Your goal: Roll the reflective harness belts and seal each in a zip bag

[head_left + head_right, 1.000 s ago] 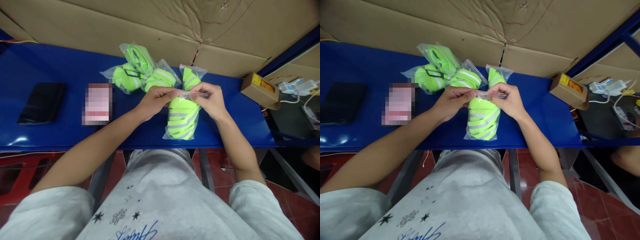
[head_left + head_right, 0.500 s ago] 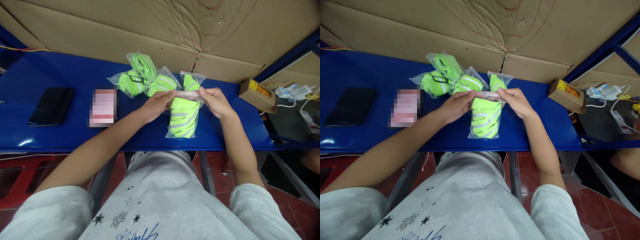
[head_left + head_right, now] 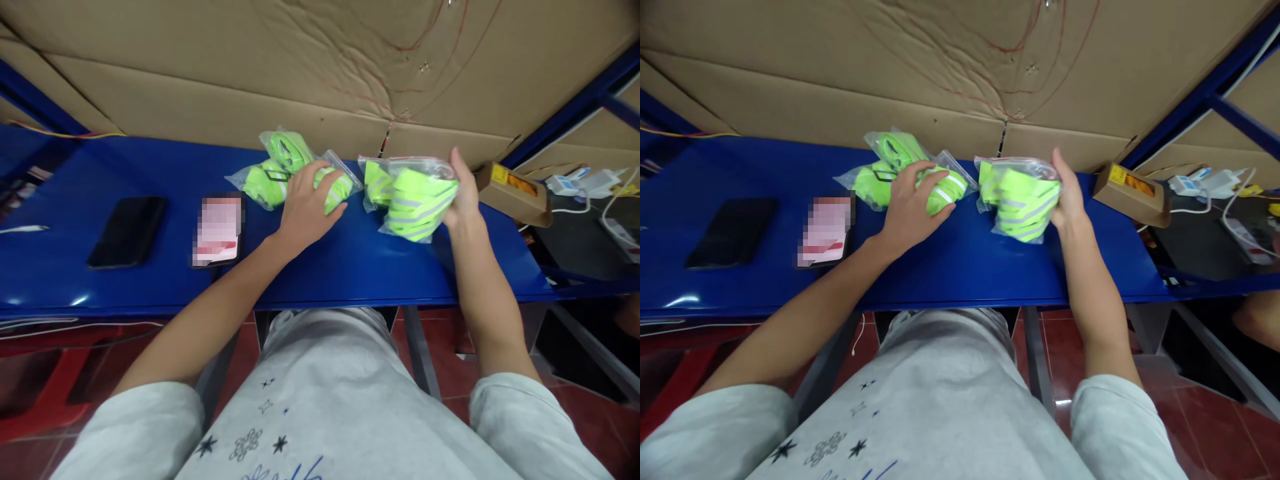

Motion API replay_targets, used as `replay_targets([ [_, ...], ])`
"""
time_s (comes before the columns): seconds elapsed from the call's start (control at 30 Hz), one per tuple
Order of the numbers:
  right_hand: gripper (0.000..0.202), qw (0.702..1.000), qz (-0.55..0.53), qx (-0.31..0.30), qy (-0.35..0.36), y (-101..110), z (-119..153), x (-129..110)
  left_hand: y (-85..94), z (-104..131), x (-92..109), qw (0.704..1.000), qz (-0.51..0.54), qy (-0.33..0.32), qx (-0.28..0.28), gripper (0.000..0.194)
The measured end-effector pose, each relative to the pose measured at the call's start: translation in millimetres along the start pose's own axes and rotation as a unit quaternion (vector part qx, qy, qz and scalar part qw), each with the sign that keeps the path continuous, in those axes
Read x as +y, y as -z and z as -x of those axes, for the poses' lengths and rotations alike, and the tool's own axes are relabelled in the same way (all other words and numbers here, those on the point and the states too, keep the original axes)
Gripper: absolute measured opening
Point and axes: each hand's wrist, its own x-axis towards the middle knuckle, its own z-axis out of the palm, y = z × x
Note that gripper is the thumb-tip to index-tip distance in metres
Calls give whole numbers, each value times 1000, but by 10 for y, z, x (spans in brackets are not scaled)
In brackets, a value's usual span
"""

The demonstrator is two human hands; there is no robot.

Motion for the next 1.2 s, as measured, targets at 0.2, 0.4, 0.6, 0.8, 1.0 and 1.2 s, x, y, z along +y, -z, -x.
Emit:
replay_targets([
  [0.2,83,982,-42,178,-53,252,-235,528,-50,21,-109,990,-85,44,-103,66],
  [0.4,81,928,87,358,-55,270,-107,603,-34,37,27,992,51,-76,-91,59],
  [0.6,63,953,283,90,60,-168,155,57,-41,80,83,976,105,-136,-135,43],
  [0.8,70,939,324,-95,71,-392,221,-118,-95,121,48,974,13,-140,-178,53],
  [1.0,72,926,357,-97,71,-406,248,-132,-117,159,88,970,-13,-137,-198,54],
  [1.2,67,946,303,-46,106,-464,292,-191,-118,164,94,971,-15,-134,-199,54],
])
